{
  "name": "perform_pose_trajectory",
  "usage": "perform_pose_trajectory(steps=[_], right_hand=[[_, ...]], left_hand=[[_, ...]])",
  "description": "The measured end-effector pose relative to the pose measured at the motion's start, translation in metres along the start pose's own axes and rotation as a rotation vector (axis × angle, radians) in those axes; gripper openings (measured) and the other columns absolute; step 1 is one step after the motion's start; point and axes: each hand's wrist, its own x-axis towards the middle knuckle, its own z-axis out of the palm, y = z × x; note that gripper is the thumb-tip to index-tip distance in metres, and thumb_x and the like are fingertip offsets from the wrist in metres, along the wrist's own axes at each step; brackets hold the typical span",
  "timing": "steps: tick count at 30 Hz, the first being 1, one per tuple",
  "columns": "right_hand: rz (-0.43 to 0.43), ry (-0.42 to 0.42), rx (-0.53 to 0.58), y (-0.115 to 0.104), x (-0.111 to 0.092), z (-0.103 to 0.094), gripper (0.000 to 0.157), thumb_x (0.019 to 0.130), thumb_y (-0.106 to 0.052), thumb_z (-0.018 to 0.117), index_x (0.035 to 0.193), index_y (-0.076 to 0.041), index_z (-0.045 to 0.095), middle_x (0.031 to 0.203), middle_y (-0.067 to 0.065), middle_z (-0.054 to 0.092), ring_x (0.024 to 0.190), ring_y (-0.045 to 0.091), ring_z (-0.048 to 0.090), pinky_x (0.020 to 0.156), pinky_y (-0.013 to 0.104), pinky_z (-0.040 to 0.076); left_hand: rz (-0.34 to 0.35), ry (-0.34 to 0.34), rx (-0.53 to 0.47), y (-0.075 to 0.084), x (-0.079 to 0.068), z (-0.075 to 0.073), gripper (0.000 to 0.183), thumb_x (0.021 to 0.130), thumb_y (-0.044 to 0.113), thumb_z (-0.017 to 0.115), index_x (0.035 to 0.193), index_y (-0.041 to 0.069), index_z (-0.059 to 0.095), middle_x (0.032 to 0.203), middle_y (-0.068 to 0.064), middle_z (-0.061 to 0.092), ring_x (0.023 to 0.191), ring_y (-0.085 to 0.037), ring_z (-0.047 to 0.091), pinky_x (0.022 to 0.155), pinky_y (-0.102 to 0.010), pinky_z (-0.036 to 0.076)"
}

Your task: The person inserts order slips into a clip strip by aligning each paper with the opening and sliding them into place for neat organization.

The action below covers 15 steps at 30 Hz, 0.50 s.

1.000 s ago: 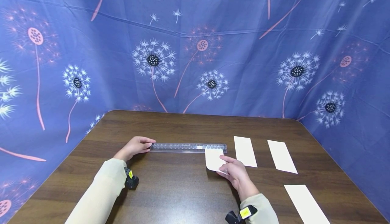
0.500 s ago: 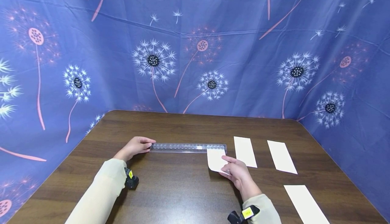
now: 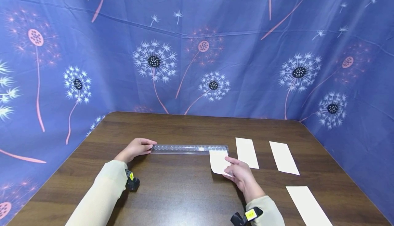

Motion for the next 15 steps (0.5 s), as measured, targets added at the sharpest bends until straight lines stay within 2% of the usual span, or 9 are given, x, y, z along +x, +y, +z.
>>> perform_pose_trajectory(steps=[4, 7, 11, 15], right_hand=[[-0.005, -0.006, -0.023, 0.0, -0.001, -0.002, 0.064, 0.077, 0.012, 0.057, 0.137, 0.01, 0.035, 0.143, 0.027, 0.028, 0.085, 0.013, 0.054, 0.075, 0.029, 0.051], [-0.017, 0.011, -0.031, 0.0, -0.003, -0.005, 0.064, 0.077, 0.01, 0.059, 0.137, 0.01, 0.035, 0.138, 0.028, 0.035, 0.085, 0.012, 0.056, 0.072, 0.027, 0.051], [-0.034, 0.046, -0.034, 0.0, -0.005, -0.011, 0.061, 0.079, 0.009, 0.059, 0.135, 0.011, 0.036, 0.122, 0.022, 0.054, 0.08, 0.013, 0.06, 0.069, 0.026, 0.052], [-0.039, 0.064, -0.025, -0.002, -0.006, -0.02, 0.057, 0.083, 0.007, 0.057, 0.135, 0.012, 0.035, 0.105, 0.012, 0.063, 0.075, 0.013, 0.061, 0.067, 0.027, 0.053]], left_hand=[[0.003, -0.001, -0.002, 0.0, 0.0, 0.0, 0.022, 0.092, -0.002, 0.054, 0.111, -0.007, 0.065, 0.117, -0.02, 0.059, 0.091, -0.016, 0.059, 0.077, -0.03, 0.054], [0.003, -0.004, -0.005, 0.0, -0.001, 0.001, 0.022, 0.092, -0.003, 0.054, 0.11, -0.007, 0.065, 0.117, -0.02, 0.059, 0.092, -0.017, 0.059, 0.077, -0.03, 0.054], [0.008, -0.01, 0.0, 0.001, -0.002, 0.001, 0.022, 0.093, -0.003, 0.053, 0.111, -0.008, 0.064, 0.117, -0.021, 0.059, 0.092, -0.017, 0.059, 0.077, -0.03, 0.054], [0.019, -0.016, 0.003, 0.001, -0.003, 0.001, 0.023, 0.092, -0.004, 0.052, 0.112, -0.009, 0.063, 0.118, -0.022, 0.058, 0.091, -0.017, 0.059, 0.077, -0.031, 0.054]])
